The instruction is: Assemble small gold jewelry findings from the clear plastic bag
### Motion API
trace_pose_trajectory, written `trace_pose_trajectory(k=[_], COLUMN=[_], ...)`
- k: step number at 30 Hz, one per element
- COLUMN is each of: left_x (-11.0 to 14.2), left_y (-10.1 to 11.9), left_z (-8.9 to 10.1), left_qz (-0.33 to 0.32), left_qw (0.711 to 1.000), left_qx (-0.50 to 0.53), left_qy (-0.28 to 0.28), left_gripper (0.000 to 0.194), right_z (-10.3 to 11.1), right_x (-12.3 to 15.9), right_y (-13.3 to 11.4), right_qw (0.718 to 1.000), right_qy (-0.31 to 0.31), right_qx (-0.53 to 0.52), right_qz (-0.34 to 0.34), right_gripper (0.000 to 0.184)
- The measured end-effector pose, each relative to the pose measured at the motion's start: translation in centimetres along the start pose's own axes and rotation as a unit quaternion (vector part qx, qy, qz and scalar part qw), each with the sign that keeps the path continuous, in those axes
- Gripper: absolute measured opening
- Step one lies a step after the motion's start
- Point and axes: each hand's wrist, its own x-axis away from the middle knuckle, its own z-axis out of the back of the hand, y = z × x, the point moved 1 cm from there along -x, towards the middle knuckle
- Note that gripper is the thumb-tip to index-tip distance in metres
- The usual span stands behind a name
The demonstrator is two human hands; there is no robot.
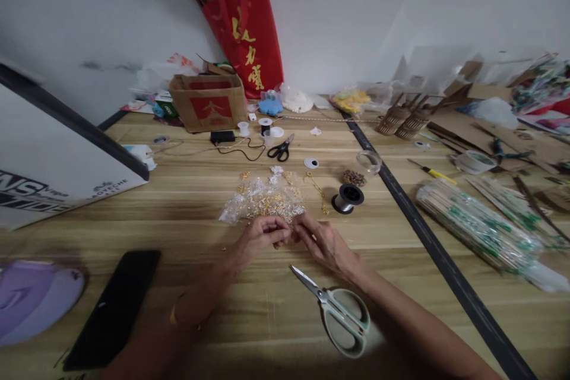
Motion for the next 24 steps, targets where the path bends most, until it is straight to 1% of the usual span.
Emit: trace_pose_trajectory(k=[5,16,20,24], left_x=[0.0,0.3,0.4,0.5], left_y=[0.0,0.4,0.7,0.8], left_z=[-0.2,-0.4,-0.3,-0.2], left_qz=[-0.002,-0.028,-0.024,-0.016], left_qw=[1.0,1.0,0.999,0.999], left_qx=[-0.019,-0.012,-0.029,-0.032], left_qy=[0.004,-0.002,0.0,-0.017], left_gripper=[0.035,0.036,0.034,0.035], right_z=[-0.2,0.2,0.1,0.1], right_x=[0.0,-0.1,-0.1,-0.1], right_y=[0.0,-1.0,-1.1,-1.0], right_qw=[1.0,0.999,0.999,0.999], right_qy=[0.001,-0.007,-0.008,-0.01], right_qx=[0.003,-0.037,-0.044,-0.039], right_qz=[-0.01,-0.027,-0.026,-0.029], right_gripper=[0.014,0.015,0.015,0.014])
